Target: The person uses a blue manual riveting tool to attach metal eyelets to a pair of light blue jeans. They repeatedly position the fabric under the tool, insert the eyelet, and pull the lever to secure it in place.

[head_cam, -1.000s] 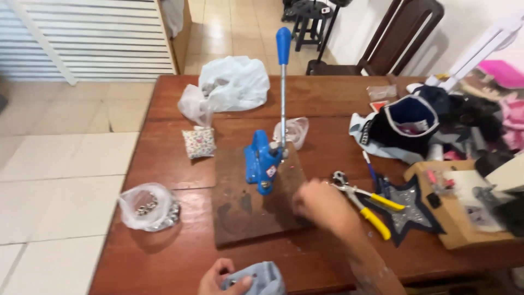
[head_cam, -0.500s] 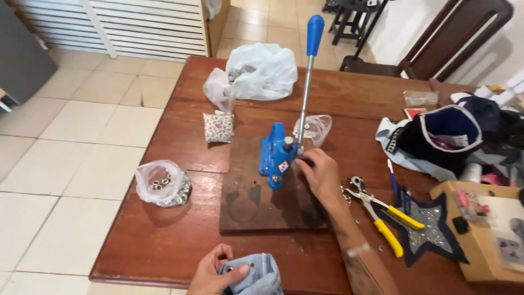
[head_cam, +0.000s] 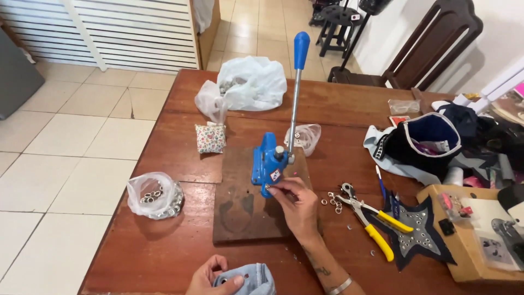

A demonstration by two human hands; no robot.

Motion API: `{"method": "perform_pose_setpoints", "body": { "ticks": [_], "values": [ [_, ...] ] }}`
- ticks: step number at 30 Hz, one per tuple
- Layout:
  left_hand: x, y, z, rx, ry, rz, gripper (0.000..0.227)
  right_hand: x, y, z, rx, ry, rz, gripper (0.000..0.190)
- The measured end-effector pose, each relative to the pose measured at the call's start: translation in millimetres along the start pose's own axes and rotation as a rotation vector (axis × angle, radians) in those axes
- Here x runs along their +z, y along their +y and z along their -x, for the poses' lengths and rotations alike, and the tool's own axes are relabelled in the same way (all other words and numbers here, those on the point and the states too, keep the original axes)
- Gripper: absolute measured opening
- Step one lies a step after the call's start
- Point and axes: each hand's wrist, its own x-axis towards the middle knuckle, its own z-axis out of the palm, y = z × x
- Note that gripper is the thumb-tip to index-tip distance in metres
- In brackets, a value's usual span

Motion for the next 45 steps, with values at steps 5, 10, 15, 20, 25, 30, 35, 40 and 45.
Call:
{"method": "perform_pose_setpoints", "body": {
  "ticks": [5,10,15,20,25,30,35,40,45],
  "values": [
    [-7.1,-5.9,-12.8,0.018,-0.059,-0.030,0.055,4.7,-1.1,-7.1,0.078,-0.007,-0.159,0.011],
    [3.0,3.2,-10.4,0.087,-0.025,-0.128,0.057,-28.8,-13.3,5.2,0.133,-0.021,-0.115,0.030],
    [71.0,65.9,-6.5,0.398,-0.021,-0.329,0.058,-52.5,-76.5,37.5,0.466,-0.344,0.003,0.042],
    [156.3,149.4,16.2,0.234,0.055,-0.420,0.050,-44.2,-52.6,61.3,0.757,-0.348,-0.296,0.023],
    [161.1,160.5,-21.1,0.257,0.064,-0.475,0.052,-33.9,-61.5,35.7,0.806,-0.168,-0.290,0.026],
    [174.0,190.6,-41.2,0.214,0.140,-0.406,0.051,-16.8,-76.2,-5.3,0.836,-0.121,-0.120,0.026],
    [162.0,177.4,-90.7,0.285,0.175,-0.411,0.070,-15.4,-43.9,-16.1,0.617,-0.153,0.226,0.037],
    [166.4,186.0,-98.1,0.255,0.169,-0.345,0.063,-12.8,-49.0,-32.7,0.641,-0.150,0.206,0.037],
    [166.4,189.3,-102.1,0.232,0.174,-0.327,0.062,-9.0,-48.3,-35.9,0.692,-0.137,0.190,0.042]
  ]
}}
